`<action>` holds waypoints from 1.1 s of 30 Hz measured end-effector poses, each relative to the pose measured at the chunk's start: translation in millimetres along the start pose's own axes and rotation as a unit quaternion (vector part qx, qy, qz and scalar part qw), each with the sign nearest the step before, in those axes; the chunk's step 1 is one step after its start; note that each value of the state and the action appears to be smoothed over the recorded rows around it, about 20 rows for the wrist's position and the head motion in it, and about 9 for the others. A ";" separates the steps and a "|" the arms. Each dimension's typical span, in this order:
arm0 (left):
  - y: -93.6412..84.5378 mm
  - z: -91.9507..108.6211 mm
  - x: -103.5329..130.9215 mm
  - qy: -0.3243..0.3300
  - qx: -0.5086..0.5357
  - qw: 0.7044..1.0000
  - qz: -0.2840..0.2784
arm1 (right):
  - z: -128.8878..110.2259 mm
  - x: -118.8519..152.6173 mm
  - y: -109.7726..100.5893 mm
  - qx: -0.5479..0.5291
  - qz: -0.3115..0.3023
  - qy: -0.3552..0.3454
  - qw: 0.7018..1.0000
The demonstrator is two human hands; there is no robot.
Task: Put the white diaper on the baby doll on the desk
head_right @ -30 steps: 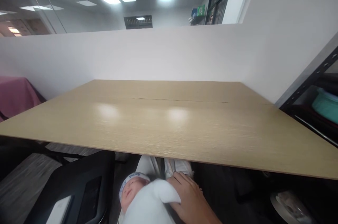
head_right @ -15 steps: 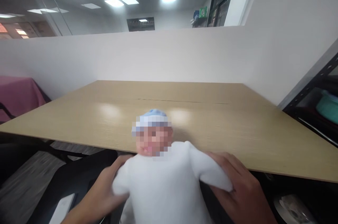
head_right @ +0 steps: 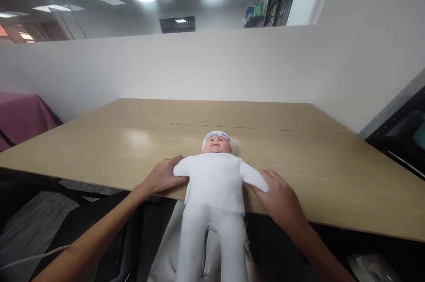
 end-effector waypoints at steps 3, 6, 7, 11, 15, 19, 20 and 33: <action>7.7 -7.9 -16.3 0.005 0.014 1.000 0.005 | 8.0 -14.0 13.7 0.016 0.004 -0.008 1.000; 16.3 -17.6 -38.8 0.009 0.010 1.000 -0.002 | 16.9 -31.0 29.6 0.022 0.003 -0.016 1.000; 19.3 -21.5 -47.8 0.010 0.006 1.000 -0.004 | 20.3 -37.5 35.5 0.024 0.004 -0.017 1.000; 33.0 -39.1 -90.2 0.022 0.010 1.000 -0.012 | 34.6 -68.3 61.5 0.042 0.017 -0.035 0.998; 49.2 -60.3 -138.2 0.052 -0.004 0.999 -0.001 | 47.0 -106.5 89.7 0.057 0.029 -0.065 0.996; 59.4 -75.1 -183.0 0.138 -0.066 0.986 0.074 | 56.1 -147.6 113.4 0.068 0.055 -0.081 0.993; 62.3 -78.5 -193.0 0.149 -0.083 0.982 0.082 | 57.7 -157.7 118.6 0.070 0.061 -0.088 0.992; 86.7 -106.4 -266.8 0.080 -0.181 0.976 0.085 | 66.1 -238.9 153.3 0.074 0.038 -0.098 0.992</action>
Point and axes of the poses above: each hand's wrist, its own x-axis away from the middle knuckle, its own y-axis out of the palm, z = x × y, the point moved 6 cm from there along -x, towards the middle knuckle, and after that the axes turned 15 degrees about z, right-handed, at the moved point
